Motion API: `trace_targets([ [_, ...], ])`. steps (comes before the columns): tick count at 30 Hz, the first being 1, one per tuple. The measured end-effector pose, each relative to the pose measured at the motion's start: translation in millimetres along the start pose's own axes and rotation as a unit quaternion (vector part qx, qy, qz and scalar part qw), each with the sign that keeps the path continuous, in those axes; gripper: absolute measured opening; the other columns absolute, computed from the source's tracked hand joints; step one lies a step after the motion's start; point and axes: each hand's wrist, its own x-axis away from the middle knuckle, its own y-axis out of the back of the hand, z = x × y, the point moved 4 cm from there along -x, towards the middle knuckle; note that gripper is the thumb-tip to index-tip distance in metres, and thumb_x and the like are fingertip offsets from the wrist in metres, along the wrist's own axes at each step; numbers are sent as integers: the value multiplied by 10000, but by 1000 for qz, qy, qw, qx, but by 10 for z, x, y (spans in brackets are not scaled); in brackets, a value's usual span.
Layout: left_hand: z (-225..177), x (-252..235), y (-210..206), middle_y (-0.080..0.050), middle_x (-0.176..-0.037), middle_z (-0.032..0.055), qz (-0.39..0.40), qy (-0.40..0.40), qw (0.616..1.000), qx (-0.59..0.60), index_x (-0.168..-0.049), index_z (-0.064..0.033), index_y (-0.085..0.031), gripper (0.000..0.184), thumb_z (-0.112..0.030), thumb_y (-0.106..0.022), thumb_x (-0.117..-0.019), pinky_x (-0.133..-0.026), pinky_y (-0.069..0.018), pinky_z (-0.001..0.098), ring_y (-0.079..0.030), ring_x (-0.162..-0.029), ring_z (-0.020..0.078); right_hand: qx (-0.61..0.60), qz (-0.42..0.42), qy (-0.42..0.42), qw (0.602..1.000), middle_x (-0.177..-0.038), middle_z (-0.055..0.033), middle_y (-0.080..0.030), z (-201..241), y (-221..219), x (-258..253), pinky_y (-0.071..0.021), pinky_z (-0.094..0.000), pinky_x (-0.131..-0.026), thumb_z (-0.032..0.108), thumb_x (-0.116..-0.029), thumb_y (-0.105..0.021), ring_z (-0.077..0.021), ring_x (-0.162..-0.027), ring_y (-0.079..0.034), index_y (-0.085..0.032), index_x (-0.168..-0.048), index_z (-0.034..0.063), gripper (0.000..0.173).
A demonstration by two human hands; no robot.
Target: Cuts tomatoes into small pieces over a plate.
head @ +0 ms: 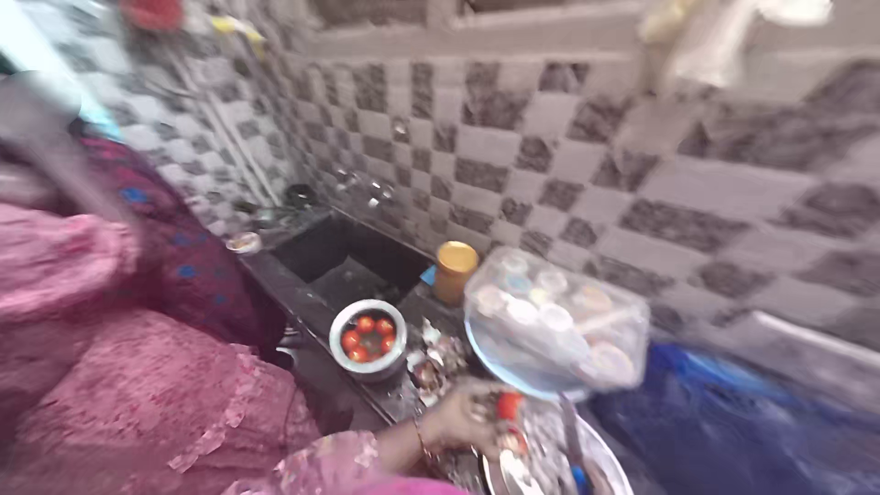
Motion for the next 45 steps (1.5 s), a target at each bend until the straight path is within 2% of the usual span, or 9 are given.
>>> trace_targets([
  [4, -91, 49, -64, -675, -1233, 93, 37, -3, 998, -42, -1368, 100, -532, 565, 69, -712, -834, -860, -597, 216, -690, -985, 34, 68, -44, 44, 996, -721, -90, -637, 111, -27, -59, -527, -324, -556, 453, -822, -728, -134, -581, -577, -662, -1079, -71, 588],
  [7, -93, 101, -102, -682, -1248, 79, 62, -19, 997, -50, -1368, 127, -517, 592, -5, -743, -837, -909, -593, 231, -695, -1034, 52, 104, -45, 80, 990, -682, -80, -614, 197, -28, -122, -504, -343, -513, 629, -798, -726, -154, -547, -555, -651, -1023, -59, 728],
  [10, -65, 167, -153, -685, -1253, 51, 85, -22, 996, -34, -1373, 122, -514, 583, -16, -739, -853, -915, -597, 239, -695, -1038, 48, 142, -42, 103, 984, -724, -105, -645, 308, -7, -153, -505, -364, -504, 687, -787, -696, -186, -557, -574, -654, -1031, -52, 780],
  [22, -55, 294, -238, -690, -1218, 46, 149, -11, 988, -28, -1339, 123, -548, 597, -187, -767, -878, -882, -601, 226, -696, -1004, 29, 161, -30, 152, 975, -667, -91, -609, 344, -43, -14, -478, -357, -464, 672, -817, -644, -187, -519, -557, -633, -979, -36, 726],
  [28, -97, 303, -347, -661, -1240, 63, 137, 24, 990, -27, -1239, 130, -600, 460, -46, -731, -834, -884, -598, 217, -686, -1024, 26, 168, -45, 137, 975, -627, -83, -578, 338, 22, 64, -461, -355, -457, 651, -824, -636, -184, -504, -544, -631, -894, -26, 681],
  [31, -75, 304, -369, -675, -1204, 35, 134, 8, 991, -23, -1208, 107, -623, 458, -111, -755, -827, -879, -601, 219, -684, -1020, 19, 197, -60, 102, 973, -619, -87, -585, 358, 31, 106, -459, -376, -448, 715, -815, -594, -196, -500, -558, -642, -855, -12, 730],
  [37, -35, 303, -360, -686, -1188, 10, 121, -34, 992, 6, -1168, 70, -656, 406, -67, -765, -802, -897, -602, 242, -681, -1048, 34, 231, -105, 103, 962, -564, -58, -541, 350, 9, 119, -412, -346, -413, 778, -829, -509, -168, -465, -524, -614, -752, 30, 759],
  [42, 40, 255, -317, -721, -1029, -77, 169, 26, 985, 5, -1137, 21, -664, 337, -41, -735, -814, -849, -583, 194, -679, -922, -24, 195, -3, 98, 976, -672, -113, -621, 356, -42, 82, -494, -438, -488, 655, -808, -629, -249, -564, -616, -645, -890, -17, 678],
  [45, 50, 206, -294, -705, -1008, -62, 163, 55, 985, -26, -1103, 33, -662, 320, -33, -719, -796, -837, -569, 176, -665, -905, -35, 196, 13, 94, 976, -645, -109, -595, 348, -81, 40, -476, -433, -467, 648, -830, -612, -250, -533, -591, -635, -881, -28, 678],
])
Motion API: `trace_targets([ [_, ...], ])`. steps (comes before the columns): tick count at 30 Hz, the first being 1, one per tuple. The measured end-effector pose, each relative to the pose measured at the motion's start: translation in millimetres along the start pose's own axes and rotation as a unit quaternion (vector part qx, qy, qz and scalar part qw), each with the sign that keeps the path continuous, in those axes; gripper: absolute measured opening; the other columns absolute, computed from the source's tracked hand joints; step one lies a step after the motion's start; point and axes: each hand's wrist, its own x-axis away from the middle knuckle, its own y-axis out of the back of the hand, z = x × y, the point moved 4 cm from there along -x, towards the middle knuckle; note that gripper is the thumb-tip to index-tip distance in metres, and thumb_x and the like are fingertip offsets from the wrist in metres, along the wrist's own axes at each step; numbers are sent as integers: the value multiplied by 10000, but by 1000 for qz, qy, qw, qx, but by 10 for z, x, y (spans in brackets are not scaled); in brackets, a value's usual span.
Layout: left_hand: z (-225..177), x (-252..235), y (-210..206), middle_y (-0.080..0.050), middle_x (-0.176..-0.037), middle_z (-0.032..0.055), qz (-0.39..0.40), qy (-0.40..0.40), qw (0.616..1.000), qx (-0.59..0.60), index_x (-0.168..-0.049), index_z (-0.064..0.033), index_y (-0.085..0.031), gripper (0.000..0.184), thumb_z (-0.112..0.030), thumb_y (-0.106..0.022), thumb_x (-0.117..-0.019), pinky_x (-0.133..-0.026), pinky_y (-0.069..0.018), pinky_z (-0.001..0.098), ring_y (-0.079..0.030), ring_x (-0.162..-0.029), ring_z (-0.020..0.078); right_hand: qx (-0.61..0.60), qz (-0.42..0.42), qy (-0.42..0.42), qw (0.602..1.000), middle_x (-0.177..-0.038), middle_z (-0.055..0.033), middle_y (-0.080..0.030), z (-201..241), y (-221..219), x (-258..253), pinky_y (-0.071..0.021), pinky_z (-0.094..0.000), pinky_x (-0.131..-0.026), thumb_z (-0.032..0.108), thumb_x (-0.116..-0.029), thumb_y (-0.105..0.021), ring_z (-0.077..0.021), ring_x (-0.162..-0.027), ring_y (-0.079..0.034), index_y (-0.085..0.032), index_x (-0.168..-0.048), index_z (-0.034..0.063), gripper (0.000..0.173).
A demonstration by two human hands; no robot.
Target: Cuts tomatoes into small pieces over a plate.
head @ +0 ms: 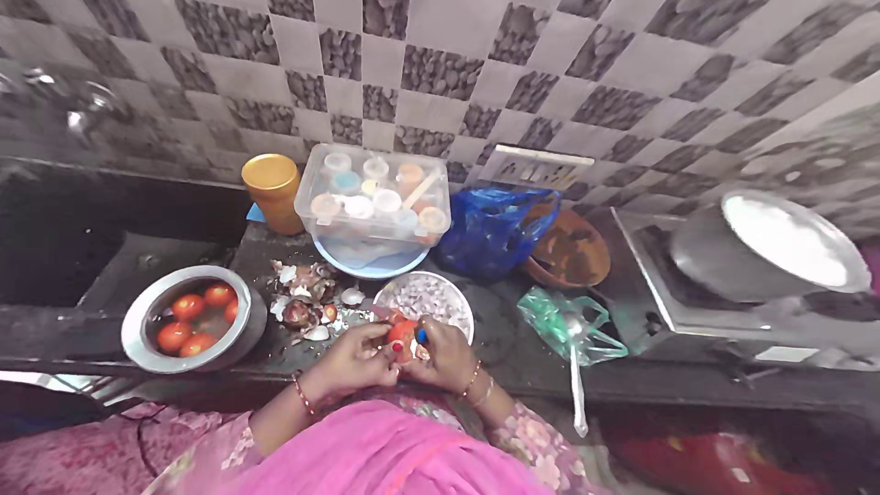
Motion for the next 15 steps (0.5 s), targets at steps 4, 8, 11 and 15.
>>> trace_targets([
  [4, 46, -51, -6, -650, -1140, 31, -16, -19, 999, -33, -1064, 56, -681, 308, -75, -738, -792, -897, -540, 168, -630, -1006, -21, -14, 12, -46, 999, -612, -96, -564, -63, -60, 42, -463, -427, -463, 647, -861, -577, -236, -514, -566, -627, -846, -21, 671],
  [8, 103, -118, -43, -631, -1147, 62, -33, 28, 997, -65, -1057, 65, -684, 328, -135, -737, -802, -900, -530, 171, -622, -999, -6, -20, 13, -104, 994, -628, -102, -585, -107, -107, 133, -475, -444, -491, 620, -887, -561, -245, -541, -586, -651, -854, -18, 646],
  [11, 133, -149, -36, -657, -1041, 19, -45, 63, 993, -91, -1055, 51, -681, 295, -127, -726, -824, -859, -537, 172, -627, -921, -23, -17, 26, -140, 990, -661, -127, -626, -87, -148, 171, -506, -496, -537, 558, -899, -590, -290, -597, -639, -675, -869, -22, 588],
  [15, 261, -209, -60, -681, -822, -94, -58, 57, 992, -98, -946, -22, -686, 187, -89, -713, -774, -735, -560, 162, -640, -759, -57, -17, 76, -215, 973, -765, -185, -691, -75, -121, 201, -540, -579, -660, 432, -910, -673, -369, -738, -704, -703, -933, -22, 456],
])
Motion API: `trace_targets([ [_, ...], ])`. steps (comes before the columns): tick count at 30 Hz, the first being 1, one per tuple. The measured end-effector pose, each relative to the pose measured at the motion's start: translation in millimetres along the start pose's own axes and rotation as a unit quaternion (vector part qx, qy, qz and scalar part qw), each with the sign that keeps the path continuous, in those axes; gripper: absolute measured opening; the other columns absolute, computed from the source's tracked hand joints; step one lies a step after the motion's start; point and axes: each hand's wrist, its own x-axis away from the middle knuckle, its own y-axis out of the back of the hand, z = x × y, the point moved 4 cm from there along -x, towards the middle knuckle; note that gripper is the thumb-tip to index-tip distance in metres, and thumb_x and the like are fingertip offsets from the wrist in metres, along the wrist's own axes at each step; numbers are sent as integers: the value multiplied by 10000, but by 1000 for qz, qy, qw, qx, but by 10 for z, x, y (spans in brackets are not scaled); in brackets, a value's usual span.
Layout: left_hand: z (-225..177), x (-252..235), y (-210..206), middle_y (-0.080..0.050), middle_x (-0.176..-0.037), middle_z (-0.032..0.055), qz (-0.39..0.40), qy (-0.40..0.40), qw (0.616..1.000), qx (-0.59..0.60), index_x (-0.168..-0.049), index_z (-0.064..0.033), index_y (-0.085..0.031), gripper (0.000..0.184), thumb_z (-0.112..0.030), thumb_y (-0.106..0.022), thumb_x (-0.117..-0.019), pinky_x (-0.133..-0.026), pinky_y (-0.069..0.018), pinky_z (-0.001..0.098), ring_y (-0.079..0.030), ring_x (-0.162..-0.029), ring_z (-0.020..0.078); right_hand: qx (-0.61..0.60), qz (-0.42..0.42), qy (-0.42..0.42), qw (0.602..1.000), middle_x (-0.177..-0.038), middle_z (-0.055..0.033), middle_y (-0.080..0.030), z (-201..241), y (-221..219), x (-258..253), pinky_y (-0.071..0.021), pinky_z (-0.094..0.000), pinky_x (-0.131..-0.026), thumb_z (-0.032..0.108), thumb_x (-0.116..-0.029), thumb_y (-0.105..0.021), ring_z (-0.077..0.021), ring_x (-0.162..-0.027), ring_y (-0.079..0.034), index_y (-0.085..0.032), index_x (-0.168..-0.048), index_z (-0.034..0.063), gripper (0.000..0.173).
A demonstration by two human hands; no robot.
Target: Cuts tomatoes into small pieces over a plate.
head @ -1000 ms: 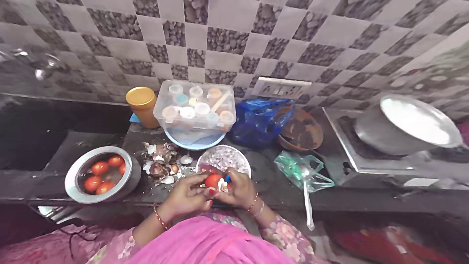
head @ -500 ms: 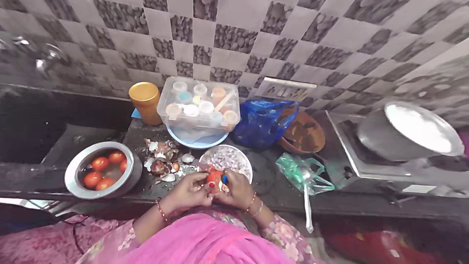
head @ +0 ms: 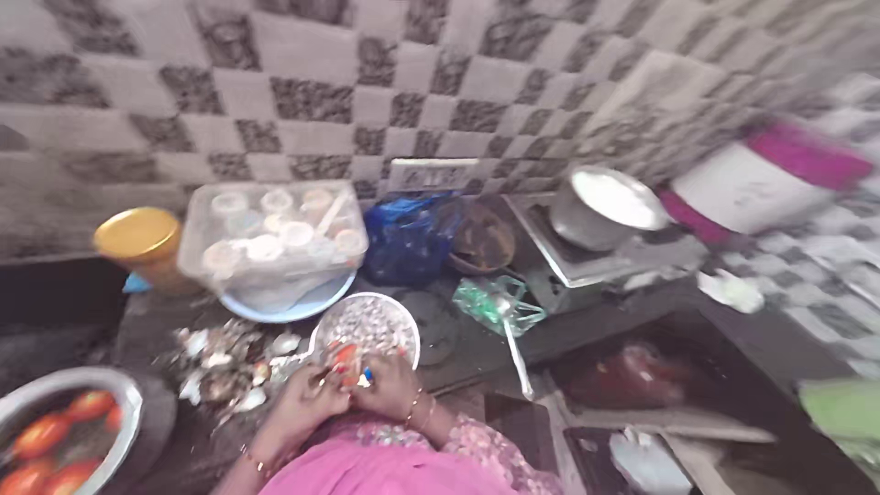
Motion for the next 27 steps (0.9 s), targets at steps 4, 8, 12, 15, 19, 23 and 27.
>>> trace_targets([
  [4, 191, -51, -29, -616, -657, -150, 0, 39, 999, 25, -836, -107, -653, 75, -62, -649, -776, -592, -525, 162, -593, -600, -55, -11, 59, -50, 997, -850, -210, -699, -104, -80, -18, -534, -599, -726, 463, -944, -638, -390, -836, -706, -685, -989, -17, 484],
  [8, 345, -98, -127, -622, -629, -146, 22, 59, 994, 92, -758, -172, -660, 120, -63, -617, -778, -571, -516, 178, -585, -577, -42, -4, 125, -69, 990, -922, -231, -694, -109, -178, -45, -526, -626, -762, 349, -935, -660, -417, -901, -699, -638, -1101, -31, 416],
  [12, 460, -132, -185, -680, -681, -115, 11, 56, 987, 150, -809, -150, -692, 96, -72, -649, -774, -631, -569, 202, -653, -637, -10, -4, 143, -86, 986, -939, -243, -694, -127, -215, -67, -525, -631, -774, 316, -956, -637, -429, -925, -697, -632, -1103, -38, 383],
  [15, 436, -139, -222, -688, -740, -92, -25, 50, 990, 132, -922, -73, -676, 131, -86, -636, -797, -660, -578, 207, -667, -684, -5, -2, 146, -99, 984, -962, -247, -700, -119, -219, -49, -522, -626, -800, 314, -986, -588, -429, -953, -696, -647, -1109, -38, 378],
  [19, 391, -207, -216, -683, -780, -77, -32, 58, 991, 117, -1005, -29, -666, 222, -115, -635, -803, -685, -571, 210, -661, -714, -2, -3, 129, -110, 985, -907, -240, -698, -144, -223, -73, -521, -616, -781, 354, -1003, -547, -421, -920, -699, -667, -1035, -37, 411],
  [23, 395, -232, -241, -683, -835, -31, -23, 97, 983, 155, -1081, -3, -642, 244, -79, -622, -850, -705, -579, 242, -662, -744, 40, -26, 140, -143, 979, -955, -226, -709, -160, -276, -90, -518, -609, -838, 357, -995, -548, -397, -964, -695, -697, -1051, -16, 405],
  [27, 422, -223, -320, -690, -894, 4, -30, 134, 950, 281, -1187, 11, -585, 223, -99, -488, -1020, -778, -585, 264, -673, -805, 68, -50, 151, -165, 973, -915, -210, -688, -219, -386, -116, -520, -594, -808, 368, -994, -535, -373, -919, -684, -678, -982, -34, 427],
])
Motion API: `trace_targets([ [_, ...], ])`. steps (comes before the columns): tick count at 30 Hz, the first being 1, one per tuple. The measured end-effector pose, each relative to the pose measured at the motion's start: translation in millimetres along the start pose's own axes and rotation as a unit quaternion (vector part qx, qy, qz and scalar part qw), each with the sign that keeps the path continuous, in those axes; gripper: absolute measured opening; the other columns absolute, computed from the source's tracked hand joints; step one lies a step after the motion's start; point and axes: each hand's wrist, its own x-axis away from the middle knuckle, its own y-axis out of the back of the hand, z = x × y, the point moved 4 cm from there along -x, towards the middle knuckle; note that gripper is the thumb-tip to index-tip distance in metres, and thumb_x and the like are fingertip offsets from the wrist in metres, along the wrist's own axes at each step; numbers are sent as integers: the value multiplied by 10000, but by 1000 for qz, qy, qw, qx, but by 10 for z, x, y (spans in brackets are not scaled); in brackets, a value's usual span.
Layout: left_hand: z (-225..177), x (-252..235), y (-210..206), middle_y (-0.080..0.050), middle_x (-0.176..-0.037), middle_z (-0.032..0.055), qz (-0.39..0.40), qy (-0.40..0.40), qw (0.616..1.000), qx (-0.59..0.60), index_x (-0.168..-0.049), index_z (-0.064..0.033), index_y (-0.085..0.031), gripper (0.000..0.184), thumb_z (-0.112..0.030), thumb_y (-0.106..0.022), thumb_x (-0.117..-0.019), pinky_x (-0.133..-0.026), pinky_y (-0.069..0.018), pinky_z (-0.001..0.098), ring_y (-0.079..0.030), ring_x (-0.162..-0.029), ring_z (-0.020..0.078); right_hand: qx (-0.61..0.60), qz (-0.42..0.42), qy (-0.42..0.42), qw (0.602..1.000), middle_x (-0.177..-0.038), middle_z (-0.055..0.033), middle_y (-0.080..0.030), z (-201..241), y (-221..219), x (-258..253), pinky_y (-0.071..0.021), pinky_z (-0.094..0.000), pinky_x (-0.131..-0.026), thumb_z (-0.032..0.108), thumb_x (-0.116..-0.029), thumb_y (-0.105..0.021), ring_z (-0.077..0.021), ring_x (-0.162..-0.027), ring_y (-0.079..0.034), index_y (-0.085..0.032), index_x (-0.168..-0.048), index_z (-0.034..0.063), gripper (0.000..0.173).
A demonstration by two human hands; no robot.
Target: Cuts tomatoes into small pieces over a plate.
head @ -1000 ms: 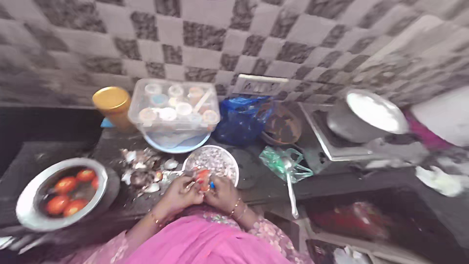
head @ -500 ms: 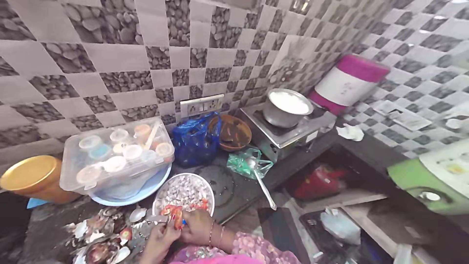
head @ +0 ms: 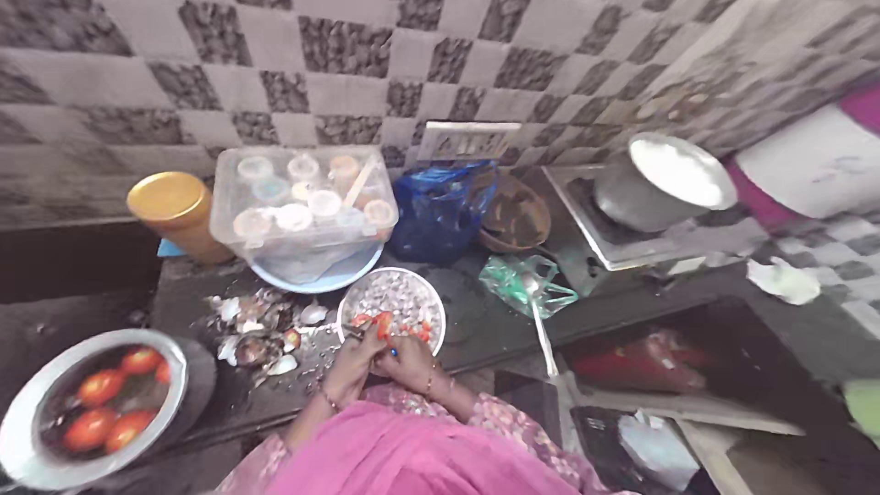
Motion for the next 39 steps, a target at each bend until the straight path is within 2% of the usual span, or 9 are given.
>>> trace_targets([
  [4, 76, -39, -7, -657, -1161, 34, 83, 14, 983, 161, -1531, -61, -320, 491, -271, -348, -1089, -901, -563, 284, -664, -1014, 93, -71, 33, 32, 996, -846, -155, -646, 19, -13, -67, -518, -513, -761, 405, -1043, -483, -276, -820, -646, -656, -951, -34, 480],
  [7, 179, -128, 81, -665, -1189, 59, 120, -18, 955, 272, -1458, -53, -392, 838, -616, -648, -893, -823, -585, 293, -683, -1010, 138, -179, 88, 66, 978, -727, -11, -517, 83, 20, -83, -457, -333, -649, 292, -1032, -474, -104, -673, -519, -594, -858, 42, 328],
  [10, 167, -184, 120, -656, -1226, 84, 100, -47, 956, 272, -1427, -31, -403, 1001, -749, -664, -780, -820, -584, 312, -684, -1037, 167, -318, 176, 82, 928, -603, 131, -409, 141, 28, -78, -327, -186, -485, 199, -1017, -423, 20, -510, -377, -482, -741, 199, 282],
  [14, 139, -251, 190, -624, -1307, 151, 119, -81, 950, 278, -1469, -7, -375, 1134, -767, -728, -705, -860, -589, 355, -673, -1117, 240, -429, 232, 82, 869, -614, 124, -421, 97, 52, -58, -317, -156, -440, 275, -1046, -409, 20, -475, -364, -517, -881, 191, 214],
  [19, 16, -282, 169, -570, -1356, 122, 32, -79, 960, 267, -1487, -2, -324, 1092, -799, -598, -793, -911, -546, 325, -632, -1142, 193, -393, -16, 53, 918, -629, 113, -471, 92, 356, -22, -395, -164, -477, 152, -917, -564, 23, -501, -443, -551, -908, 123, 33],
  [25, 12, -242, 37, -534, -1423, 114, 81, -109, 970, 201, -1505, 80, -285, 1144, -760, -627, -809, -951, -518, 258, -613, -1169, 106, -159, -114, 28, 980, -1001, -102, -697, 39, 359, -221, -577, -375, -754, 377, -881, -729, -165, -800, -673, -565, -1310, -16, 605],
  [29, 51, -238, 115, -626, -1324, 83, 110, -105, 961, 232, -1478, 32, -367, 915, -577, -690, -876, -941, -546, 310, -655, -1130, 154, -229, -119, 31, 966, -969, -64, -672, 5, 323, -230, -565, -296, -729, 321, -878, -735, -101, -784, -648, -588, -1256, -7, 521],
  [33, 58, -197, 133, -607, -1335, 117, 84, -50, 966, 240, -1485, 2, -372, 552, -230, -475, -996, -955, -551, 327, -652, -1133, 190, -313, -109, 68, 941, -978, -40, -660, -18, 320, -190, -569, -238, -725, 216, -852, -748, -60, -808, -651, -600, -1196, -17, 441],
  [39, 5, -128, 107, -630, -1167, 71, 45, -19, 988, 145, -1464, -4, -373, 453, -91, -424, -1022, -850, -560, 272, -652, -968, 111, -321, -83, 71, 941, -945, -14, -631, 23, 312, -115, -538, -197, -648, 192, -905, -713, -29, -720, -605, -616, -1171, -2, 344],
])
